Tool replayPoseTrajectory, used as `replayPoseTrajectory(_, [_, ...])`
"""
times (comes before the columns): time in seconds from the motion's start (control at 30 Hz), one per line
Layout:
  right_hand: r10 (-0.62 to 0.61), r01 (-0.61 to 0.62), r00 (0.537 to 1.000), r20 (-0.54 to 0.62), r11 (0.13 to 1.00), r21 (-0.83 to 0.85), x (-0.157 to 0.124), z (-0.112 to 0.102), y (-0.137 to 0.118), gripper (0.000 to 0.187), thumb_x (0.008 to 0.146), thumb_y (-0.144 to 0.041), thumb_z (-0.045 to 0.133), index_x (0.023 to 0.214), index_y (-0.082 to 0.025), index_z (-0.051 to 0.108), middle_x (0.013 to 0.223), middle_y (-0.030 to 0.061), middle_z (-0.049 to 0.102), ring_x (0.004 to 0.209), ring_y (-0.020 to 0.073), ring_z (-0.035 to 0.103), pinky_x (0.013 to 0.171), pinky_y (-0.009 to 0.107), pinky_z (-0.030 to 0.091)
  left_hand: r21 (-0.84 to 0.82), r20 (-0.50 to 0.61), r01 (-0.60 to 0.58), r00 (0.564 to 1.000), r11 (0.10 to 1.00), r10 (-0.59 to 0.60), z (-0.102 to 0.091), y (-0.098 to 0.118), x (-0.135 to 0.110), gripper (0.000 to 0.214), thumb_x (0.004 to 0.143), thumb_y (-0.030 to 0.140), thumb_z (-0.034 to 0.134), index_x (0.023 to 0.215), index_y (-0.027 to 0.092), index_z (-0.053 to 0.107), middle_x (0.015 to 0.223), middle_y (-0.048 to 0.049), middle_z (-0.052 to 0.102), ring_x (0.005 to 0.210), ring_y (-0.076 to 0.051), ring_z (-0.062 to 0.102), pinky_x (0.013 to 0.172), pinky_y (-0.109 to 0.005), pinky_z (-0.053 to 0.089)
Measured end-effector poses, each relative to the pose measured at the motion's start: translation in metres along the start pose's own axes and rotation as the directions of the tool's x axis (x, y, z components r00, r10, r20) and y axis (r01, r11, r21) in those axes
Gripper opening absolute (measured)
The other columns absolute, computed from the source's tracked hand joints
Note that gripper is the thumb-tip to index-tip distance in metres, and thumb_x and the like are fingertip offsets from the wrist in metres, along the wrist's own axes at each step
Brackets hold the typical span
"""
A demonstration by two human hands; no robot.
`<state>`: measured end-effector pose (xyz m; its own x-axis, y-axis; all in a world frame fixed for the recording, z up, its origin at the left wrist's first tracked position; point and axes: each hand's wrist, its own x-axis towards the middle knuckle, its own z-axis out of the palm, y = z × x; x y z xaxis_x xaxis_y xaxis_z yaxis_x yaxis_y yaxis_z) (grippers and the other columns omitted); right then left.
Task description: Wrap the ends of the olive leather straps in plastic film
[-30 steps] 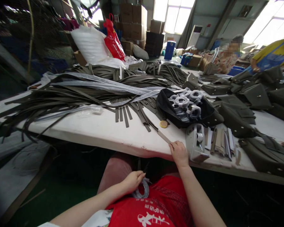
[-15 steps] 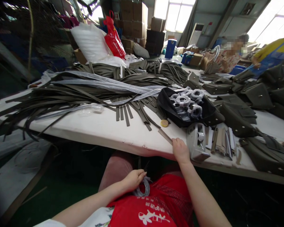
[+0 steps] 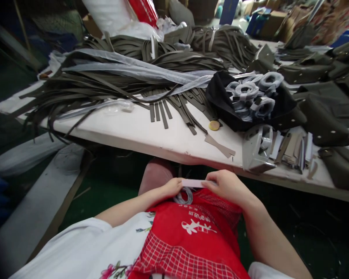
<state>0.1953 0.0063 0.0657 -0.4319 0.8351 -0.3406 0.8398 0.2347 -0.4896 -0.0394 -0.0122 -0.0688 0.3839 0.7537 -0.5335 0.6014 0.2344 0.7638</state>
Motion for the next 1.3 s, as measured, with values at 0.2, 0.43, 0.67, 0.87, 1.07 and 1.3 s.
replayPoseTrajectory(0.2, [0.048, -0.020, 0.989, 0.139, 0.980, -0.197, -0.010, 0.018, -0.035, 0.024, 0.083, -0.034, 0.056, 0.078, -0.022, 0.075, 0.076, 0.0054, 0.074, 0.070, 0.0185, 0.065, 0.060, 0.027, 0.036, 0.010, 0.008, -0.010, 1.000, 1.000, 0.010, 0.002, 0.002, 0.001, 0.046, 0.097, 0.047, 0.037, 0.090, 0.015, 0.070, 0.090, -0.0074, 0.072, 0.082, -0.019, 0.065, 0.074, -0.027, 0.049])
replayPoseTrajectory(0.43, [-0.001, 0.031, 0.994, 0.111, 0.964, -0.265, 0.014, 0.055, -0.051, 0.027, 0.086, -0.034, 0.054, 0.075, -0.019, 0.074, 0.077, 0.0117, 0.074, 0.073, 0.0228, 0.067, 0.063, 0.029, 0.040, 0.010, -0.006, -0.033, 0.999, 0.999, 0.033, -0.001, 0.008, -0.004, 0.041, 0.096, 0.043, 0.041, 0.082, 0.016, 0.068, 0.081, -0.0058, 0.070, 0.077, -0.018, 0.064, 0.072, -0.028, 0.049])
replayPoseTrajectory(0.67, [-0.046, 0.057, 0.991, 0.126, 0.994, -0.091, 0.039, 0.085, -0.033, 0.015, 0.081, -0.031, 0.063, 0.086, -0.026, 0.076, 0.085, 0.0037, 0.077, 0.077, 0.0209, 0.068, 0.062, 0.026, 0.039, -0.063, 0.005, 0.003, 1.000, 0.998, -0.002, -0.003, 0.005, -0.008, 0.037, 0.093, 0.037, 0.045, 0.075, 0.013, 0.067, 0.069, -0.0033, 0.065, 0.061, -0.013, 0.057, 0.058, -0.024, 0.043])
replayPoseTrajectory(0.87, [-0.045, 0.032, 0.998, 0.041, 0.959, 0.281, 0.035, 0.074, -0.006, 0.018, 0.083, -0.032, 0.060, 0.075, -0.021, 0.071, 0.069, 0.0009, 0.070, 0.062, 0.0148, 0.057, 0.057, 0.026, 0.035, -0.080, -0.001, -0.039, 0.999, 0.996, 0.039, -0.005, 0.009, -0.008, 0.041, 0.092, 0.037, 0.043, 0.067, 0.013, 0.066, 0.063, -0.0037, 0.063, 0.059, -0.014, 0.055, 0.059, -0.026, 0.043])
replayPoseTrajectory(1.07, [0.109, -0.054, 0.993, -0.050, 0.779, 0.625, 0.046, 0.103, 0.011, 0.026, 0.078, -0.043, 0.064, 0.073, -0.017, 0.066, 0.066, 0.0007, 0.064, 0.061, 0.0140, 0.053, 0.059, 0.025, 0.038, -0.057, 0.032, -0.172, 0.984, 0.983, 0.174, -0.007, 0.018, -0.016, 0.032, 0.090, 0.033, 0.048, 0.074, 0.015, 0.069, 0.076, -0.0033, 0.068, 0.073, -0.015, 0.060, 0.071, -0.025, 0.046])
replayPoseTrajectory(1.3, [0.172, -0.208, 0.976, 0.131, 0.577, 0.790, 0.048, 0.139, 0.024, 0.062, 0.081, -0.070, 0.047, 0.052, -0.017, 0.057, 0.045, 0.0028, 0.053, 0.043, 0.0127, 0.046, 0.046, 0.026, 0.036, 0.102, -0.013, -0.336, 0.941, 0.936, 0.339, -0.003, 0.025, -0.030, 0.032, 0.094, 0.033, 0.046, 0.081, 0.017, 0.070, 0.081, -0.0045, 0.065, 0.079, -0.017, 0.059, 0.078, -0.026, 0.047])
